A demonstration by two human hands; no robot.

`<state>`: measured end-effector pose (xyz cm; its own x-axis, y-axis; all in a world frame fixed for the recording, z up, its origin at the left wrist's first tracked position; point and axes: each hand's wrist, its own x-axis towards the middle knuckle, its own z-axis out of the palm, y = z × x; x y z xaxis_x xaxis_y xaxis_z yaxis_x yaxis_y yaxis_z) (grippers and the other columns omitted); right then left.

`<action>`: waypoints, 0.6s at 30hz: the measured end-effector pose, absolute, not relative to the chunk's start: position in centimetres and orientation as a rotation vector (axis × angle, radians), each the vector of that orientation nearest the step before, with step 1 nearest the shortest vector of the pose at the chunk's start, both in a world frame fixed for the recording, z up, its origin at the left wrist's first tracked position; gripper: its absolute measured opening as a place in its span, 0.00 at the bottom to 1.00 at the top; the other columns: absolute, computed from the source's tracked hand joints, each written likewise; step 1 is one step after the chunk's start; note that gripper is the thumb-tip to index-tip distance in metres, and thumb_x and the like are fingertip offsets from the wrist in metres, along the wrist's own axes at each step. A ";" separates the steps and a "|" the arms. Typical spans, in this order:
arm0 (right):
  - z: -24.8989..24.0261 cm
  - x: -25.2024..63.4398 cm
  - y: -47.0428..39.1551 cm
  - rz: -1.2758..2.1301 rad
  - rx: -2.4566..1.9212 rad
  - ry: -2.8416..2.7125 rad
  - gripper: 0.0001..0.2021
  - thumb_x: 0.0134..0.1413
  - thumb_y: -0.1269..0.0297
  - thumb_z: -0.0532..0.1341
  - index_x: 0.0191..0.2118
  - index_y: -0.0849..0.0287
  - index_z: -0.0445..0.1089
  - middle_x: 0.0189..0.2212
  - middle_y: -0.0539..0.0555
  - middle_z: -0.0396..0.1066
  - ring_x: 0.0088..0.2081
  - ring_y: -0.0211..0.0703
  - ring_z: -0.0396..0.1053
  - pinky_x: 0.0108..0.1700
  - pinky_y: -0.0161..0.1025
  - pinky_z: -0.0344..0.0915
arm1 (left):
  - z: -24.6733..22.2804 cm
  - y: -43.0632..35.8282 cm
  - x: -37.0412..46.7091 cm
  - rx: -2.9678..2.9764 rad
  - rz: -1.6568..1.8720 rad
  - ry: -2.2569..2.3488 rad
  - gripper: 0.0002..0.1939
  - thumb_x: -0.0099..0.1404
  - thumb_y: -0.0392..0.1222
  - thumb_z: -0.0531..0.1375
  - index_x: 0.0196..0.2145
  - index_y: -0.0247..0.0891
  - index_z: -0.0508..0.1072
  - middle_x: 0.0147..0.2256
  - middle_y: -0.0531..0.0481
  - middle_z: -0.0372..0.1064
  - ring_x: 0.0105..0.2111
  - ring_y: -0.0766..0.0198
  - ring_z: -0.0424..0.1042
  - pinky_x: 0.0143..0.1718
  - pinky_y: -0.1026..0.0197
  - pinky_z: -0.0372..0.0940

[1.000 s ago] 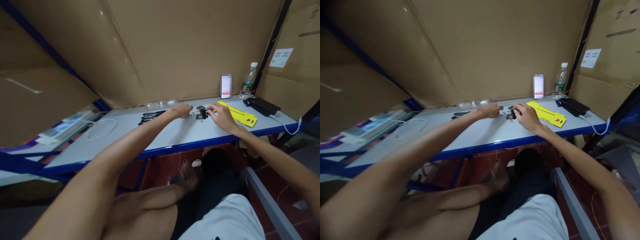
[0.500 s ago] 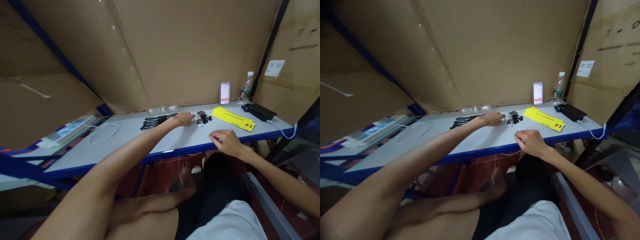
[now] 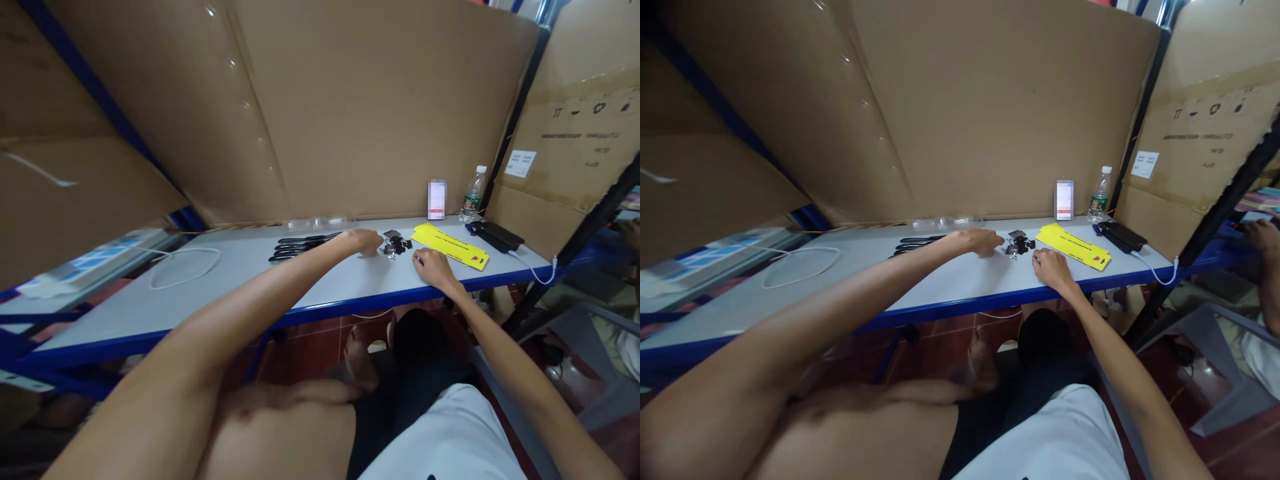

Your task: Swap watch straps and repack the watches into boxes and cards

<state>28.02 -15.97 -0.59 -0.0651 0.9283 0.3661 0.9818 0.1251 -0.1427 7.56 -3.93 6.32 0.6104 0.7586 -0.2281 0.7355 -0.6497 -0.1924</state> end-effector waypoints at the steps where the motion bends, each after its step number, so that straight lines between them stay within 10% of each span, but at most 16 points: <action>1: -0.6 28.0 -16.1 -0.214 -1.861 -2.045 0.15 0.67 0.66 0.53 0.44 0.56 0.78 0.45 0.59 0.79 0.46 0.50 0.75 0.46 0.39 0.63 | 6.2 -3.9 7.3 -2.756 0.435 -1.271 0.23 0.60 0.37 0.63 0.54 0.42 0.77 0.50 0.37 0.77 0.51 0.45 0.75 0.48 0.52 0.68; 11: 0.8 25.3 -10.8 -0.191 -1.857 -2.024 0.15 0.69 0.59 0.55 0.53 0.57 0.73 0.51 0.62 0.76 0.53 0.55 0.69 0.49 0.43 0.63 | 5.1 -3.0 2.0 -2.636 0.083 -1.371 0.24 0.67 0.35 0.55 0.59 0.39 0.73 0.54 0.35 0.75 0.53 0.46 0.74 0.51 0.50 0.67; 18: -0.3 22.9 -3.9 0.015 -1.957 -2.144 0.33 0.67 0.42 0.54 0.64 0.65 0.63 0.63 0.73 0.62 0.62 0.65 0.61 0.59 0.55 0.59 | 5.9 -1.8 -3.1 -2.370 0.241 -1.641 0.21 0.66 0.38 0.56 0.54 0.32 0.75 0.53 0.27 0.73 0.53 0.42 0.74 0.53 0.47 0.68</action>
<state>22.86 -3.91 -0.32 -0.0755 0.9829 0.1681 0.9804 0.1039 -0.1672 -3.11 -1.76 5.86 0.3530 0.9356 0.0049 0.8945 -0.3359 -0.2950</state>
